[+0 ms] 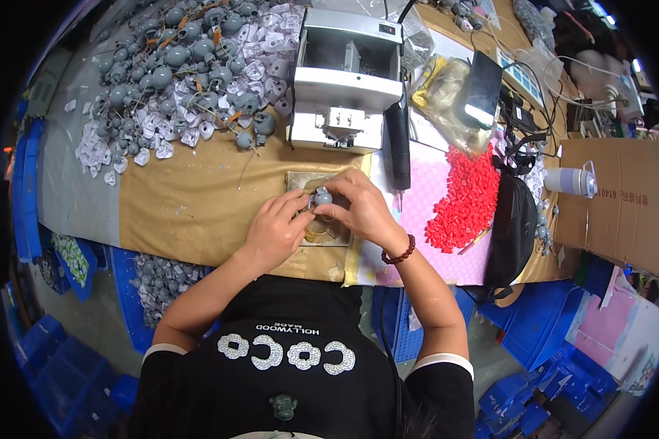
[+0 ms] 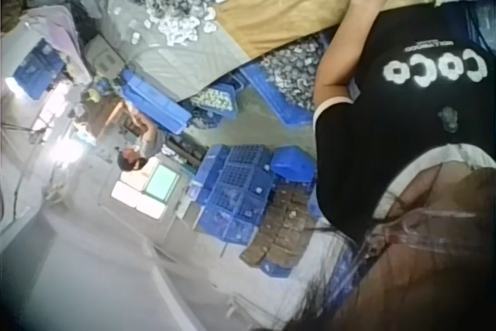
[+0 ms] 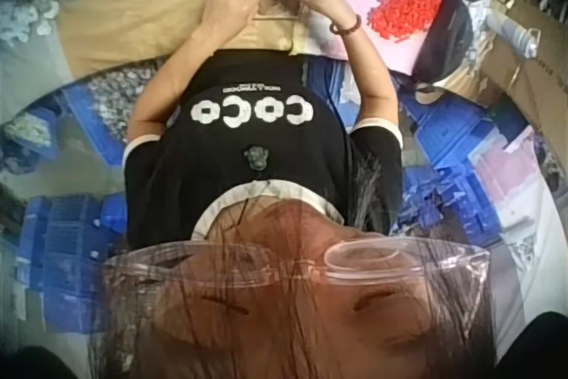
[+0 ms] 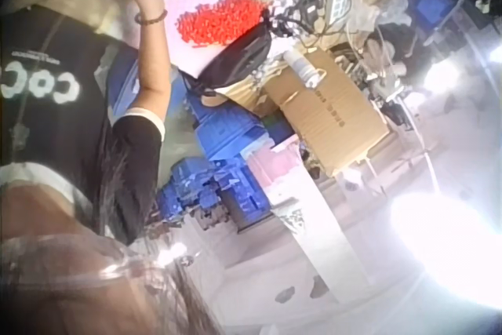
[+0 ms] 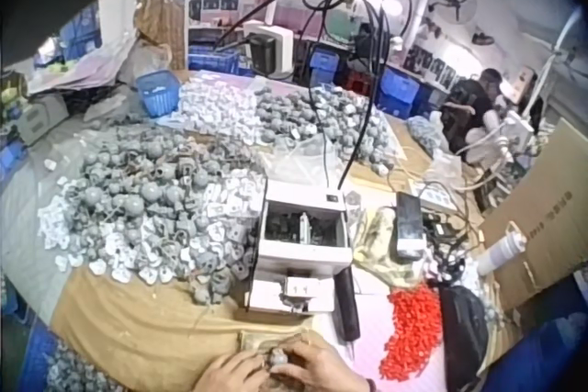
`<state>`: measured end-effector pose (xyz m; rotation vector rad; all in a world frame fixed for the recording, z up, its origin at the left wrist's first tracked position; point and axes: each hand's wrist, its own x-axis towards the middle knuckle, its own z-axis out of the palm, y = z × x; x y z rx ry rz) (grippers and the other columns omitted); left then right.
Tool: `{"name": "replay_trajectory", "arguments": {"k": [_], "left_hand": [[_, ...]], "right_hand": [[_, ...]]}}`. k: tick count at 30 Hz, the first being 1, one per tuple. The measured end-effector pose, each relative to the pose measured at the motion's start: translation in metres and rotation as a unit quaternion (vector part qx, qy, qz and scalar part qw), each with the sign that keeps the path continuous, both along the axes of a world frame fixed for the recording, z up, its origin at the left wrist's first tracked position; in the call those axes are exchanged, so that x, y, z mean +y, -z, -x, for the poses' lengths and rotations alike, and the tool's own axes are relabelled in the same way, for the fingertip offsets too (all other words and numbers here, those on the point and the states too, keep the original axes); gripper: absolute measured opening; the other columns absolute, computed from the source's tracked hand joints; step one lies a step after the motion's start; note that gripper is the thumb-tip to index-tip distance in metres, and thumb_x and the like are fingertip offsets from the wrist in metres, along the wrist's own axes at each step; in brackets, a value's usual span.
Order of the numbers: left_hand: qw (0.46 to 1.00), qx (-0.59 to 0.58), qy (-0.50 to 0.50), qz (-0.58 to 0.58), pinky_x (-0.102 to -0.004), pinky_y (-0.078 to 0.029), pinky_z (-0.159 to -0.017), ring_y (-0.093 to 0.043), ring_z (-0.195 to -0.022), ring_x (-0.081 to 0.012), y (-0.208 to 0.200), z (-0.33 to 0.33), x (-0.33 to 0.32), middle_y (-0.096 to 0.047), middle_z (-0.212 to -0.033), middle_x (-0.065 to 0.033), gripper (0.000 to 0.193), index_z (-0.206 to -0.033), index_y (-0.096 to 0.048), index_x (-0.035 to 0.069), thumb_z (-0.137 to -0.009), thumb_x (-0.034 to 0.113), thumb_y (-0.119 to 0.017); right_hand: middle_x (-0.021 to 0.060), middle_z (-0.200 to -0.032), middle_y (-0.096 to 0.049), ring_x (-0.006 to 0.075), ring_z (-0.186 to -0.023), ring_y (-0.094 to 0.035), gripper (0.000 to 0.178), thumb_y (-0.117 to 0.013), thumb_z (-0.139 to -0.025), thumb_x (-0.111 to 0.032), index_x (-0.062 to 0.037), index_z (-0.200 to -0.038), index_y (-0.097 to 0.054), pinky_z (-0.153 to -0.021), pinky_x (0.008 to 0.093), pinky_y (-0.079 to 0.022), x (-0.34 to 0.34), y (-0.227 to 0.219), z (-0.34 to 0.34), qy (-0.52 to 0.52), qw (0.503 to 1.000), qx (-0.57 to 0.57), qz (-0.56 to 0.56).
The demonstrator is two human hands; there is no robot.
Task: Assembling small plastic toy components using a jig and an electric screwdriver.
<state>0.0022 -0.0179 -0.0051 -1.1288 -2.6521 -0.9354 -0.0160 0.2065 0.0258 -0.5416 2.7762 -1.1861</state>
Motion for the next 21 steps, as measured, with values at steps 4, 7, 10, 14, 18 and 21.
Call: {"name": "replay_trajectory", "arguments": {"k": [4,7,10,14,18,21], "left_hand": [[1.000,-0.006,0.000,-0.005,-0.0429,-0.047,-0.099,-0.057,-0.123,-0.0311,-0.001,0.001,0.001,-0.063,-0.118,-0.0118,0.033,-0.106,-0.069,0.005,-0.074,0.004,-0.073],[0.999,-0.016,-0.029,-0.011,-0.0421,-0.048,-0.095,-0.059,-0.118,-0.0296,-0.006,0.002,0.005,-0.063,-0.117,-0.0104,0.035,-0.110,-0.066,0.006,-0.076,0.005,-0.073],[0.994,-0.058,-0.083,-0.038,-0.0413,-0.048,-0.088,-0.060,-0.107,-0.0283,-0.018,0.006,0.018,-0.063,-0.112,-0.0086,0.037,-0.114,-0.064,0.008,-0.078,0.009,-0.073],[0.995,-0.015,-0.094,0.008,-0.0410,-0.047,-0.082,-0.058,-0.096,-0.0272,-0.010,0.011,0.029,-0.060,-0.101,-0.0067,0.037,-0.113,-0.064,0.009,-0.078,0.012,-0.074],[0.995,-0.009,-0.098,0.012,-0.0405,-0.047,-0.082,-0.057,-0.093,-0.0264,-0.010,0.011,0.030,-0.057,-0.095,-0.0056,0.035,-0.109,-0.064,0.010,-0.076,0.013,-0.075],[0.996,-0.008,-0.094,-0.001,-0.0401,-0.047,-0.082,-0.056,-0.092,-0.0263,-0.010,0.014,0.031,-0.056,-0.093,-0.0056,0.034,-0.107,-0.064,0.011,-0.075,0.013,-0.075]], "right_hand": [[0.0118,-0.103,-0.061,0.0267,-0.092,-0.060,0.052,-0.086,-0.077,-0.021,-0.0035,-0.122,-0.066,-0.076,0.0348,-0.051,-0.003,0.015,-0.001,0.034,0.998,0.047,-0.020],[0.0127,-0.105,-0.062,0.0312,-0.096,-0.061,0.058,-0.085,-0.078,-0.023,-0.0058,-0.127,-0.062,-0.078,0.0386,-0.052,-0.011,0.009,-0.008,0.097,0.995,0.016,-0.025],[0.0128,-0.106,-0.062,0.0311,-0.097,-0.061,0.059,-0.085,-0.078,-0.020,-0.0061,-0.130,-0.060,-0.079,0.0388,-0.053,-0.014,0.010,-0.013,0.113,0.993,0.023,-0.020],[0.0134,-0.111,-0.062,0.0269,-0.090,-0.059,0.050,-0.079,-0.084,-0.011,-0.0039,-0.129,-0.060,-0.078,0.0349,-0.052,0.002,0.009,-0.002,0.123,0.981,0.147,0.031],[0.0190,-0.113,-0.064,0.0309,-0.095,-0.061,0.044,-0.074,-0.090,-0.018,-0.0006,-0.128,-0.060,-0.081,0.0374,-0.052,0.065,0.019,0.046,0.275,0.920,0.258,-0.105],[0.0235,-0.098,-0.071,0.0412,-0.088,-0.067,0.048,-0.075,-0.088,-0.025,0.0027,-0.124,-0.061,-0.079,0.0442,-0.054,0.083,0.041,0.067,0.311,0.945,0.042,-0.096]]}}
